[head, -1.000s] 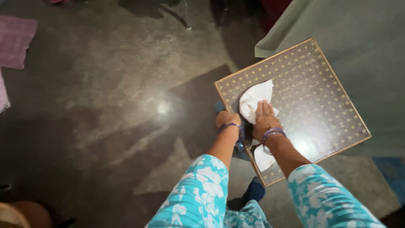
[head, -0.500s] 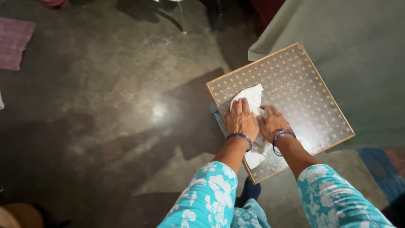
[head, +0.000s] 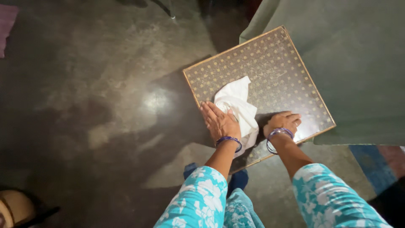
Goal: The person wipes a small patterned stool with a white cloth. They then move to a table covered with a colorful cloth and arrange several ceramic cups and a teapot. The person continues to wipe the stool and the table surface with the cloth.
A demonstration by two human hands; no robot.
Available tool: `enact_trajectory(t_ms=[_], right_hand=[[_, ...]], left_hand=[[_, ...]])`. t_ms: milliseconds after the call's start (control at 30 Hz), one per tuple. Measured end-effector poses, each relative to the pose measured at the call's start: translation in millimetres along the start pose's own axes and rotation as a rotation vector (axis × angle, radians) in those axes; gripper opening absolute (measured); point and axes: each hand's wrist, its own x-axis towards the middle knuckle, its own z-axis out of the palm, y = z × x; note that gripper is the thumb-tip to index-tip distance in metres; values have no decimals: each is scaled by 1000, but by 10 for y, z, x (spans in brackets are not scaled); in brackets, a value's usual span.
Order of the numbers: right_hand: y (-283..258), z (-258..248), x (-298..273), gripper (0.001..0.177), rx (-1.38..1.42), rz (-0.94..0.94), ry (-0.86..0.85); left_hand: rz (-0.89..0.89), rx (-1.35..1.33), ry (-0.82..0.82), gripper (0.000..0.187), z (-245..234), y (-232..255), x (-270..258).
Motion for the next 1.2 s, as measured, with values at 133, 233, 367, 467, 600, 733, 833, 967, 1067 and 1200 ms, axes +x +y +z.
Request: enact_trajectory(t_ms=[133, 233, 367, 467, 600, 733, 833, 967, 1067, 1200], right_hand=[[-70, 12, 6, 101, -34, 23, -48], [-18, -73, -143, 97, -23, -47, 2], [75, -196, -485, 99, -8, -177, -2], [99, -55, -624, 99, -56, -231, 43], [97, 225, -485, 84, -76, -238, 129], [90, 359, -411, 71, -49, -208, 133], [89, 346, -433, 68, -23, -197, 90], [72, 296, -441, 69, -25, -190, 94], [36, 322, -453, 69, -12, -177, 101], [6, 316, -469, 71, -61, -166, 75]], left_hand=[[2, 26, 0, 84, 93, -37, -30], [62, -10, -24, 79, 70, -146, -91], [231, 30, -106, 71, -35, -393, -72], [310, 118, -211, 70, -97, -523, -102], [429, 132, -359, 75, -232, -654, -29], [492, 230, -430, 84, -250, -721, 4], [485, 246, -394, 87, -155, -729, -53], [414, 219, -369, 90, -20, -668, -72], [394, 213, -359, 90, 8, -683, -71], [395, 228, -358, 90, 10, -703, -77]])
